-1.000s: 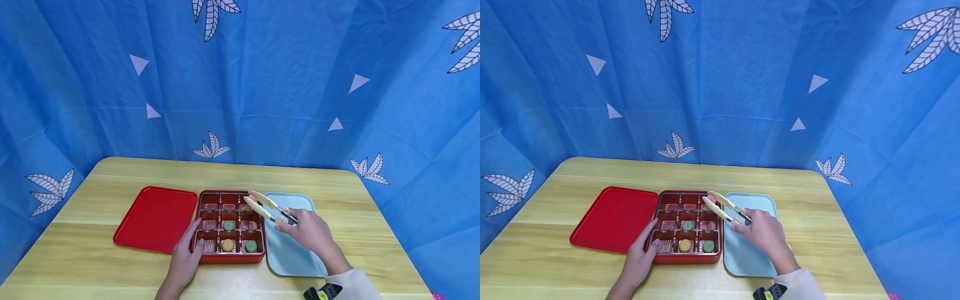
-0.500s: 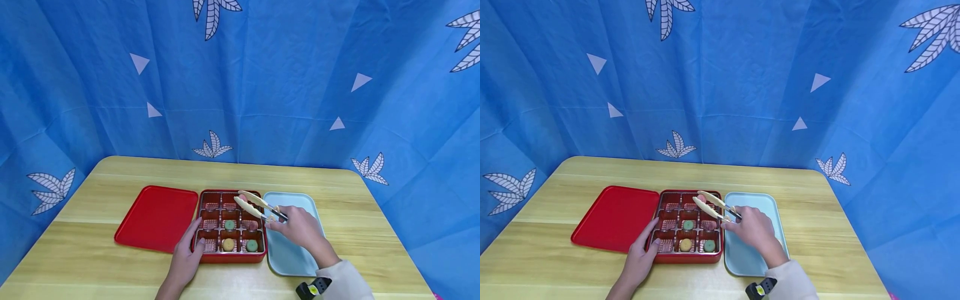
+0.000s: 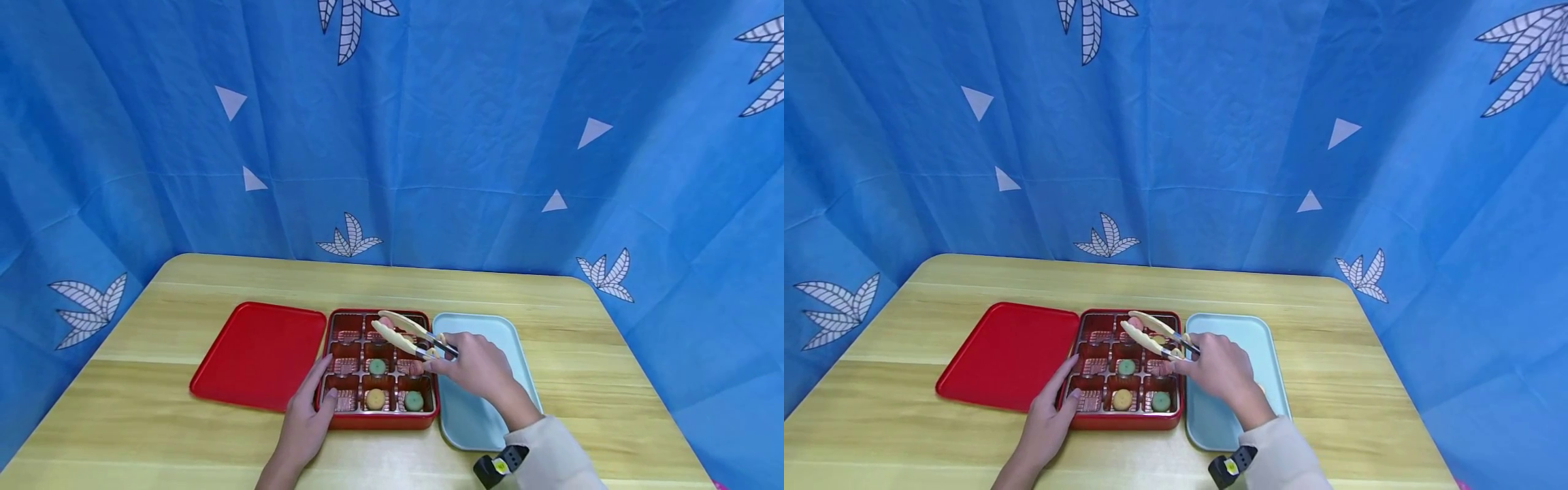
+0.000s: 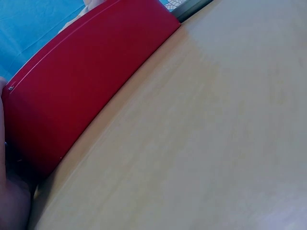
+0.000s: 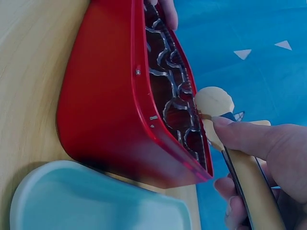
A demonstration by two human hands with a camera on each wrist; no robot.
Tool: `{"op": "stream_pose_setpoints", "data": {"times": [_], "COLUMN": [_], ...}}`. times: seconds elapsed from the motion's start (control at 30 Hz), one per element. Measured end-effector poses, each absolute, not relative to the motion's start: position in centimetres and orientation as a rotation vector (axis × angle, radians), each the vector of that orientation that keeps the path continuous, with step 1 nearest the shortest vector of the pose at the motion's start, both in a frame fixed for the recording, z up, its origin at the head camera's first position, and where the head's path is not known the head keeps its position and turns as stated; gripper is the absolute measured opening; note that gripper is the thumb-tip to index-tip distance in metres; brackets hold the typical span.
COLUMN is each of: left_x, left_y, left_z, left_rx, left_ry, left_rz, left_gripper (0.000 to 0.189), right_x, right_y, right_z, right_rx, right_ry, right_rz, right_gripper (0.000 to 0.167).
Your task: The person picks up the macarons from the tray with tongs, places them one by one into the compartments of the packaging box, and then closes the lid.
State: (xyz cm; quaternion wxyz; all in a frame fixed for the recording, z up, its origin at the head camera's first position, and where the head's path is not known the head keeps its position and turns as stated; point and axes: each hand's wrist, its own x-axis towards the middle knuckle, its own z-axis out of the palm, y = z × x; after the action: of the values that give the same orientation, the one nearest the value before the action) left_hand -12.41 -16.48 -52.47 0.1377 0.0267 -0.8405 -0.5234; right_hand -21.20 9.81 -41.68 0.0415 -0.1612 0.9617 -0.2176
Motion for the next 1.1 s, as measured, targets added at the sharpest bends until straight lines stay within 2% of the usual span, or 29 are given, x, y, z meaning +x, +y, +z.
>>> {"op": "stream_pose_setpoints", "data": {"times": [0.2,1.1], "left_x": [-12.5,-12.5], "left_y": [-16.5,-16.4], "left_z": [-52.5,-52.4], "left_rx": [0.064,0.104], "left_ry": [-2.43,-2.443], "left_rz": [-1.496,-1.503], "left_gripper": [0.057,0.057], "right_x": [-21.3,-21.4], "right_y": [9.7,9.8], "right_z": [-41.9,-42.7], "right_rx": [-0.499,-0.435], "right_ry": [2.94,2.92], "right_rz": [-0.657,-0.708], "right_gripper": [0.034,0.029]}}
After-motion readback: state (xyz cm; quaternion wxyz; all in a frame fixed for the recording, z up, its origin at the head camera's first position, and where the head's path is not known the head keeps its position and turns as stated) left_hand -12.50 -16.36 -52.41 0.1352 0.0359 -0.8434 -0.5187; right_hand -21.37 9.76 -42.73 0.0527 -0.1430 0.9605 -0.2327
